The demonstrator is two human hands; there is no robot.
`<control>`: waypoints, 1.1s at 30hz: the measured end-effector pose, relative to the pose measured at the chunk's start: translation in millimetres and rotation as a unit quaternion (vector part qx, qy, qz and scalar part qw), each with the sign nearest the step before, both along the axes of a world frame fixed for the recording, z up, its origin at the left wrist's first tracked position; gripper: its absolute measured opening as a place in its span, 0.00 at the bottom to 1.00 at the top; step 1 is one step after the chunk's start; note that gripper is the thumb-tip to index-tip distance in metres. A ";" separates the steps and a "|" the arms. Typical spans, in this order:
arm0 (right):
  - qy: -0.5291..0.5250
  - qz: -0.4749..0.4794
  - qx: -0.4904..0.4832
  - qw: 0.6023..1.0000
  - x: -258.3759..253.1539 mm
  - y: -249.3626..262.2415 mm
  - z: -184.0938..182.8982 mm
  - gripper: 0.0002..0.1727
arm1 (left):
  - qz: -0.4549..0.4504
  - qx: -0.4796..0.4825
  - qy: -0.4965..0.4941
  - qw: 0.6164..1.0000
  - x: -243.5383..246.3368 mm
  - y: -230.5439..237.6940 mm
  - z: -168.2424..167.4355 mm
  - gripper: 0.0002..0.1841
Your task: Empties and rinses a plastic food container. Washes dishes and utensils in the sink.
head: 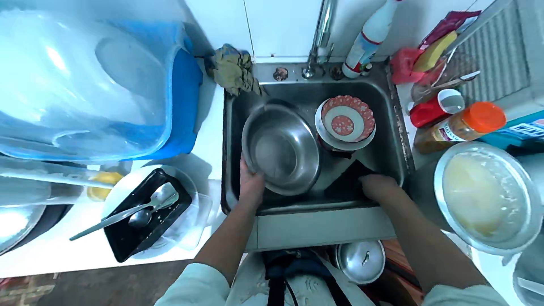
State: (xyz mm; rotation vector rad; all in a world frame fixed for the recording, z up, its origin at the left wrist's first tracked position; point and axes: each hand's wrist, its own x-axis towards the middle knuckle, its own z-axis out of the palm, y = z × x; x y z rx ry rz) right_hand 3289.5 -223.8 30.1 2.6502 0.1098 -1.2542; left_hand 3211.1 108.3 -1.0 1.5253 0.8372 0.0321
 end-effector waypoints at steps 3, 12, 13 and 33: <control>-0.070 -0.045 0.062 0.995 -15.7 -23.5 0.0 0.22 | 0.013 -0.017 -0.009 1.000 10.2 4.6 -9.6 0.48; -0.192 -0.115 0.142 0.964 -46.0 -32.4 -3.6 0.22 | 0.018 -0.100 0.008 0.995 28.6 4.6 -31.5 0.46; -0.187 -0.117 0.143 0.965 -45.4 -32.6 -3.4 0.22 | 0.023 -0.118 0.026 0.992 27.7 3.6 -33.1 0.45; -0.287 -0.158 0.180 0.927 -51.1 -39.9 -14.6 0.22 | -0.049 0.020 -0.041 0.998 16.6 9.0 -31.7 0.53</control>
